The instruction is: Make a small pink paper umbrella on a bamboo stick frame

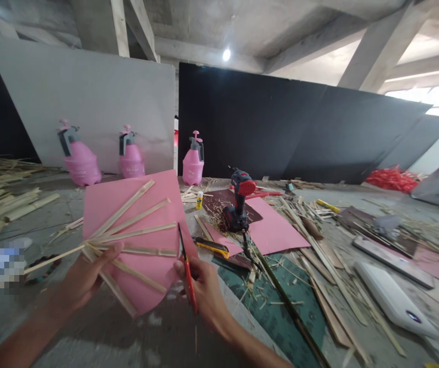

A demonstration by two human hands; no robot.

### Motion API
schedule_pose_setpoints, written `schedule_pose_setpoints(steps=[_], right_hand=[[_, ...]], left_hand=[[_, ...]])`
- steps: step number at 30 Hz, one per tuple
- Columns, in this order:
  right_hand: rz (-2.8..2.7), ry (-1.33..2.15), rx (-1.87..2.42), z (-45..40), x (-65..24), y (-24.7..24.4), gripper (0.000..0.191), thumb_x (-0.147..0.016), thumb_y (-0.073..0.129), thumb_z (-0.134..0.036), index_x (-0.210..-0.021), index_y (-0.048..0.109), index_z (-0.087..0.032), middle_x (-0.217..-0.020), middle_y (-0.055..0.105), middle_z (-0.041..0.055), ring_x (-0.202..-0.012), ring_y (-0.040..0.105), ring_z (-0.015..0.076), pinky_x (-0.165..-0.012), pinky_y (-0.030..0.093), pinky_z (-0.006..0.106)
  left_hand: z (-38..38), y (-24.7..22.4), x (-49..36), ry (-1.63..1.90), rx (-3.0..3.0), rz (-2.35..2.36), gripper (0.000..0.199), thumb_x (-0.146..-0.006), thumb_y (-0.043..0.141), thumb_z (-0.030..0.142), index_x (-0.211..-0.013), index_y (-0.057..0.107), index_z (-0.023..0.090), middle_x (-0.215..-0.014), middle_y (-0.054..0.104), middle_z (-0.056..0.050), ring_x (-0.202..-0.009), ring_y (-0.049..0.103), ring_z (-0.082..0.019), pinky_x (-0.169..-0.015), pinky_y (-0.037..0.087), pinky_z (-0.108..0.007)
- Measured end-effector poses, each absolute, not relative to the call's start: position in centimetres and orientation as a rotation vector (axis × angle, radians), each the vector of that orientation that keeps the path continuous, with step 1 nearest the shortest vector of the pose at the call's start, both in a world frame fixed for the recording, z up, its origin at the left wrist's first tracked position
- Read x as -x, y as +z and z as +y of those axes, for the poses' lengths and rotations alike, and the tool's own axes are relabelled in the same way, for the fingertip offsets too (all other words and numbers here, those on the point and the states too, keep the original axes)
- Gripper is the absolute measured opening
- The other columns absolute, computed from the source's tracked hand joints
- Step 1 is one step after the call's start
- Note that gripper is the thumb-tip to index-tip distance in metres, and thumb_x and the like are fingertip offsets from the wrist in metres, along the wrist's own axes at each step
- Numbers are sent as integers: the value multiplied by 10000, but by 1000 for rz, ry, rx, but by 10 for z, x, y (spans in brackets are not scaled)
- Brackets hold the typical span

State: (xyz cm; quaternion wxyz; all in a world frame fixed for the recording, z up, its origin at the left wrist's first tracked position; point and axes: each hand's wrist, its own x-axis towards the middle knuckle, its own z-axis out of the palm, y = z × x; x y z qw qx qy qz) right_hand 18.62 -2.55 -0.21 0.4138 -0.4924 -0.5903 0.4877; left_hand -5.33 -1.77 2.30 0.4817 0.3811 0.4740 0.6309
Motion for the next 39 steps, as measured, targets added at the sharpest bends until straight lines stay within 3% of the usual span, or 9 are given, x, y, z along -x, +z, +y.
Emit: schedule_pose_setpoints(steps=[5,11,23,30,39], right_hand=[[-1536,1250,1199,-26,-188,0,584,-875,521,-760,-754,552,-190,-603,445,-41,-517,446,112,-554,496,255],[-1621,1212,1269,-22,-193,2,594,-892,484,-758,-755,542,-183,-653,536,-4,-534,485,122,-471,348,230],[-1630,1187,1327,-24,-194,-1,543,-886,528,-720,-719,499,-204,-623,524,-21,-519,473,118,-467,332,227],[-1573,1235,1307,-25,-190,5,597,-864,496,-782,-721,501,-203,-617,509,-21,-529,476,125,-454,331,228],[-1598,1215,1313,-23,-192,3,561,-871,535,-739,-736,519,-195,-648,516,-14,-558,479,128,-477,335,230]], left_hand=[[-18,27,55,1548,-921,1204,645,-540,939,370,-1121,716,203,-1030,798,-32,-1197,651,-319,-1148,423,-446],[-16,28,60,1452,-988,1167,622,-579,919,336,-1146,708,194,-1175,761,-70,-1202,641,-333,-1107,458,-466],[-14,28,65,1396,-1038,1161,571,-625,891,360,-1147,718,208,-1284,715,-77,-1264,594,-344,-1124,440,-478],[-15,29,64,1422,-1045,1145,548,-621,894,333,-1126,730,199,-1161,768,-77,-1240,616,-343,-1105,461,-471],[-16,28,63,1432,-991,1169,653,-588,917,359,-1174,700,172,-1195,749,-109,-1250,601,-371,-1141,403,-531]])
